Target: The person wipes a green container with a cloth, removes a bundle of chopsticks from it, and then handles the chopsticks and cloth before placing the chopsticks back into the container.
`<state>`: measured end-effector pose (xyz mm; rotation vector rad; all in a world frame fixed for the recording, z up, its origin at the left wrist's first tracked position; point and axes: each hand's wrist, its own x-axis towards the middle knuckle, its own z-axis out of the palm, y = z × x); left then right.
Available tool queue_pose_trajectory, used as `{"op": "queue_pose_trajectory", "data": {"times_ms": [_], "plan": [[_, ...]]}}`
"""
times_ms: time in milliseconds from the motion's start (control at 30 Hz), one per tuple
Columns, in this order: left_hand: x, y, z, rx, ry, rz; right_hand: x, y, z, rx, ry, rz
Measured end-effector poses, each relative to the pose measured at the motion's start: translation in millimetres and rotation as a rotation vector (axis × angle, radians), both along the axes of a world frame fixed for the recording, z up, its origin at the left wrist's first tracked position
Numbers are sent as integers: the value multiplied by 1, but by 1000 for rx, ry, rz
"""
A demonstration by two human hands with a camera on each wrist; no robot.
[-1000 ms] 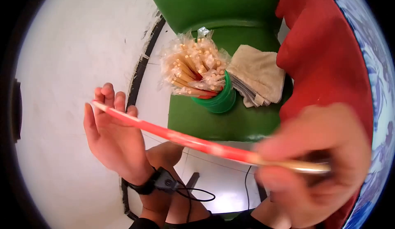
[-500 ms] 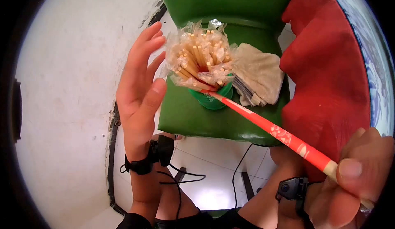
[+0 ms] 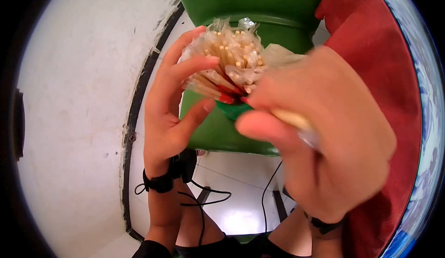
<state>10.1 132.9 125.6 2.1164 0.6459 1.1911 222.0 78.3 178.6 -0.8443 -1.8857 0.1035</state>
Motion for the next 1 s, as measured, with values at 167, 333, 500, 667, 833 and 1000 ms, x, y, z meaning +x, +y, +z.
{"op": "queue_pose_trajectory", "data": {"times_ms": [167, 333, 500, 667, 833, 1000], "plan": [[4, -2, -1, 33, -8, 17, -27, 19, -16, -33, -32, -130], [2, 0, 0, -63, -98, 122, -31, 20, -13, 226, 32, -166], [10, 2, -9, -147, -185, 83, -21, 30, -36, 173, -160, -159], [7, 3, -3, 51, -47, 216, -9, 33, -36, 117, -91, -66], [26, 7, 43, 393, 227, 392, 12, 42, -60, -21, 352, -183], [63, 29, 47, 396, 568, 437, 35, 51, -124, -351, 219, -377]]}}
